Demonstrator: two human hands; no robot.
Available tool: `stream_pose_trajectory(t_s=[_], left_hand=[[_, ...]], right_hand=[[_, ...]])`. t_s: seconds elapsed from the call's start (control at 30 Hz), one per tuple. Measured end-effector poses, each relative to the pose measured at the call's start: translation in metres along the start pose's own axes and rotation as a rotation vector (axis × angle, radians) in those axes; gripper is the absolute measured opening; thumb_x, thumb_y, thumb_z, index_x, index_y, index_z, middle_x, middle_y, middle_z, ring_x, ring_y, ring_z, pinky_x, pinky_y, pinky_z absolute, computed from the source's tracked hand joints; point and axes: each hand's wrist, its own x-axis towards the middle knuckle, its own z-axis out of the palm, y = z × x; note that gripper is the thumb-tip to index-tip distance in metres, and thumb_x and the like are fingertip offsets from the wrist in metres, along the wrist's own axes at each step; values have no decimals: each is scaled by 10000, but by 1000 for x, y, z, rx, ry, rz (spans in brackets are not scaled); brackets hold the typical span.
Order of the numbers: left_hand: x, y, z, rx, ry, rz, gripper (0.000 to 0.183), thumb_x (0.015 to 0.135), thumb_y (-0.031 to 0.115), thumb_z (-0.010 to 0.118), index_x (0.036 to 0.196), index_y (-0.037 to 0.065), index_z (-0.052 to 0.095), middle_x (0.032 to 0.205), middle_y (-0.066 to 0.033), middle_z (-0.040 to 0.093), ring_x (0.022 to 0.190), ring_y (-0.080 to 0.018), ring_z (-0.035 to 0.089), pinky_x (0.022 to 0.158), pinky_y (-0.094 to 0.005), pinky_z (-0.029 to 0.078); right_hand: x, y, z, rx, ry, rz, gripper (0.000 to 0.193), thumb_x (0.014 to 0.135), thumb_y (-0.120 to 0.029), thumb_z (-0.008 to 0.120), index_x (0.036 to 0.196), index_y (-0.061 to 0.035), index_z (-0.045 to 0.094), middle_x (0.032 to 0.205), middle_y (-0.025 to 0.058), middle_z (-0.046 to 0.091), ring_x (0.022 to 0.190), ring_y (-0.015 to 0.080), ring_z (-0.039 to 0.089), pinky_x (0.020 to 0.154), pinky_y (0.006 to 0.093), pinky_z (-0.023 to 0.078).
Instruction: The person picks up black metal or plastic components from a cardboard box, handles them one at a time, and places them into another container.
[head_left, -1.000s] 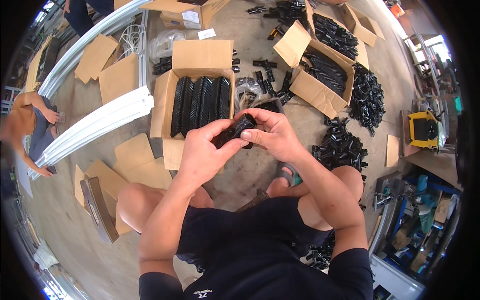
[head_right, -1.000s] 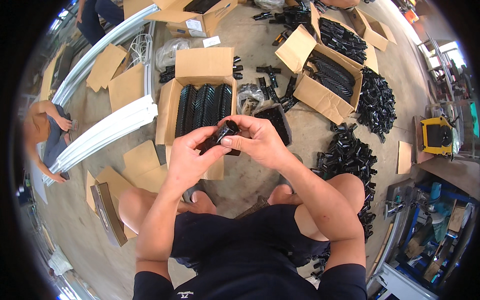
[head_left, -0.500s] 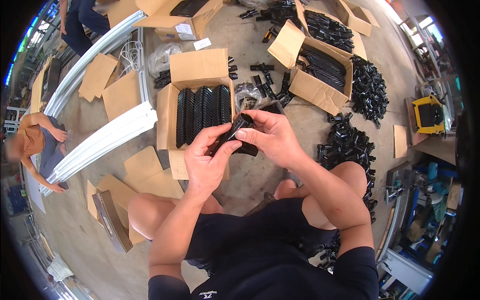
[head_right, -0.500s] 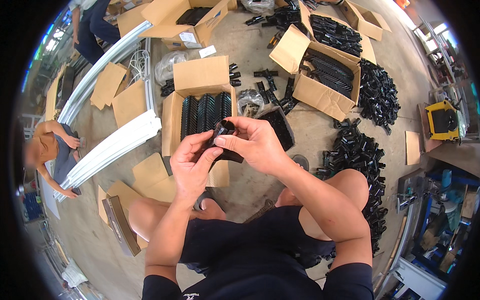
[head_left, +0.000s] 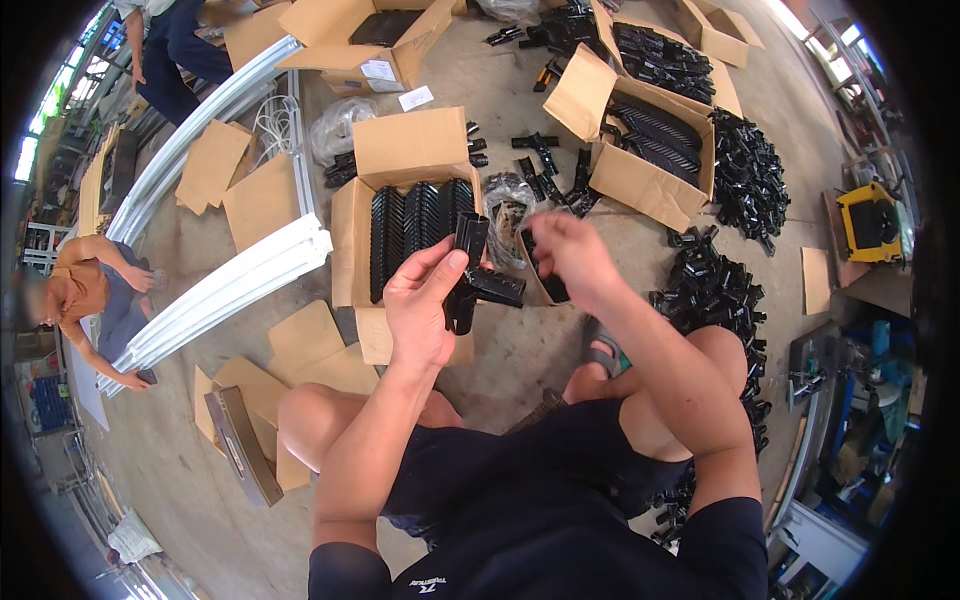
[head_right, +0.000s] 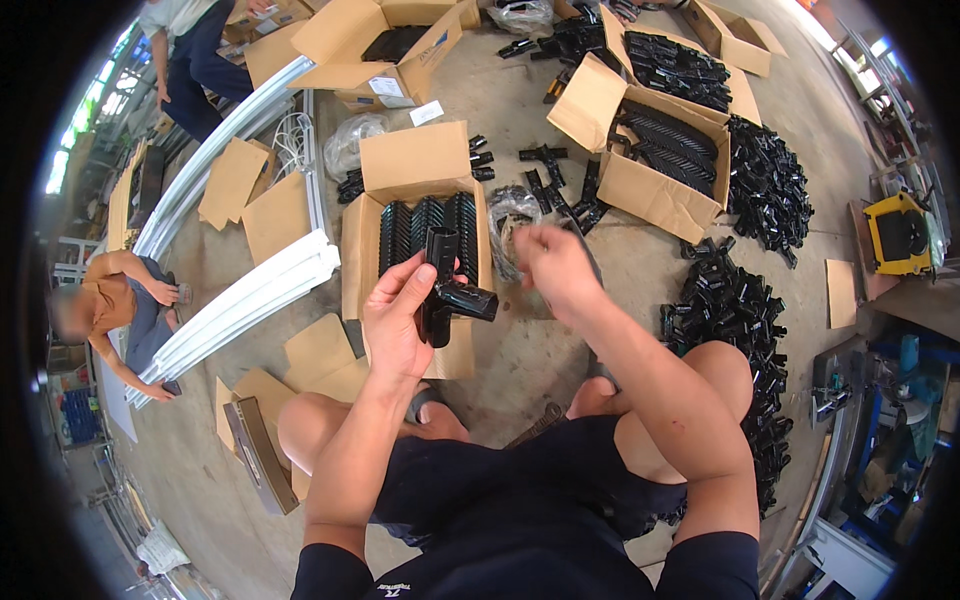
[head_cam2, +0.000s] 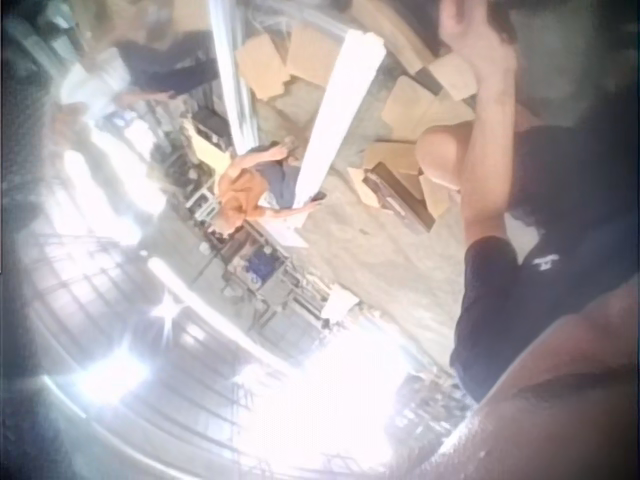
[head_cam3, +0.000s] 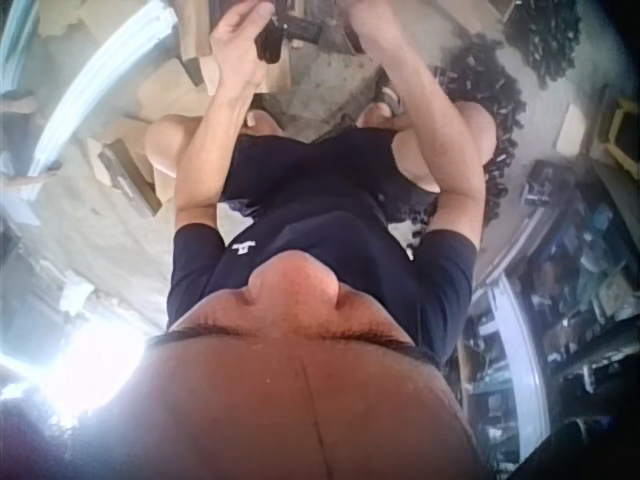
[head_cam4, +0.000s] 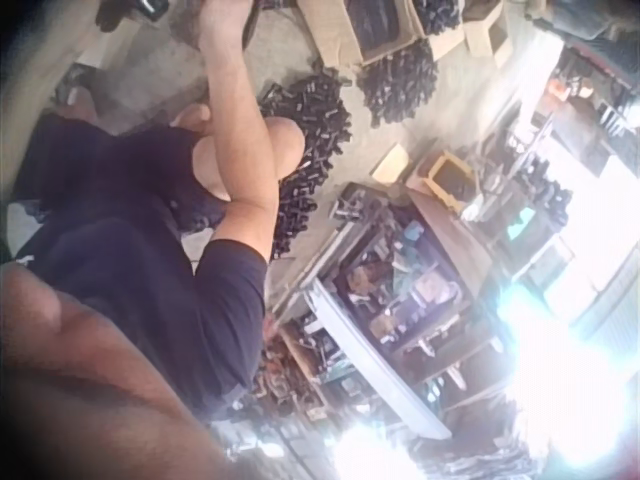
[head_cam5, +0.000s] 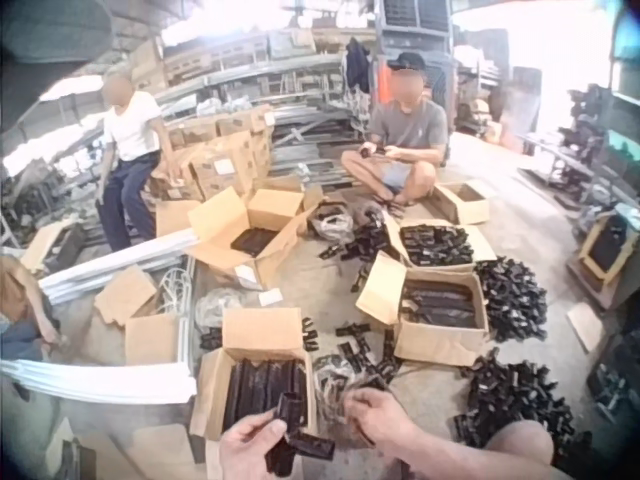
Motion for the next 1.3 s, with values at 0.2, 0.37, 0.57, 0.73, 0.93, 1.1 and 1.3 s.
stream_pose_trajectory(t_s=[0.2, 0.37, 0.57, 0.73, 0.93, 1.1, 1.3], left_hand=[[-2, 4, -8, -50, 26, -38, 280, 984, 68, 659, 1235, -53, 632, 1100, -224, 720, 923, -303, 732, 842, -418, 623], [-3, 2, -11, -18, 76, -44, 280, 985, 70, 657, 1235, -54, 637, 1098, -221, 722, 921, -297, 730, 850, -412, 619], [-4, 8, -6, -52, 73, -17, 216, 954, 7, 686, 1166, -34, 680, 1044, -150, 739, 883, -247, 739, 817, -358, 616], [-7, 4, -4, 14, 90, 44, 220, 946, -11, 692, 1164, -41, 682, 1079, -142, 738, 909, -203, 730, 842, -322, 605], [-9, -8, 7, 146, 105, 192, 257, 931, -43, 702, 1185, -65, 671, 1108, -145, 733, 947, -148, 708, 882, -271, 574], [-6, -2, 11, 190, 158, 235, 249, 939, -39, 696, 1186, -60, 674, 1076, -126, 735, 933, -121, 692, 870, -252, 566], [-3, 2, -4, 353, 177, 361, 200, 925, 43, 742, 1109, -31, 713, 974, -57, 739, 861, -75, 665, 747, -242, 564]], right_hand=[[-25, -13, 16, 46, -125, 58, 241, 1001, 1, 475, 1170, 70, 633, 973, 98, 665, 730, 164, 669, 635, 303, 571], [-39, -56, 28, -32, -119, -44, 174, 1020, -98, 599, 1092, 17, 709, 801, 20, 652, 679, 94, 620, 574, 249, 513], [-45, -59, 38, -123, -134, -163, 134, 988, -71, 649, 1046, 0, 746, 802, 4, 685, 719, 50, 606, 593, 218, 492], [-44, -45, 46, 26, -173, -270, 147, 954, 5, 666, 1087, 34, 721, 936, 61, 744, 816, 72, 663, 728, 226, 544], [-45, -42, 40, 63, -98, -135, 160, 943, 17, 679, 1097, 42, 714, 992, 77, 745, 861, 85, 671, 769, 231, 551], [-36, -39, 61, 102, -95, -171, 184, 924, -7, 715, 1103, 36, 716, 947, 47, 724, 860, 84, 650, 759, 233, 530], [-32, -32, 74, -35, -30, -273, 192, 953, -49, 674, 1114, 54, 695, 1034, 73, 702, 940, 130, 641, 859, 265, 516]])
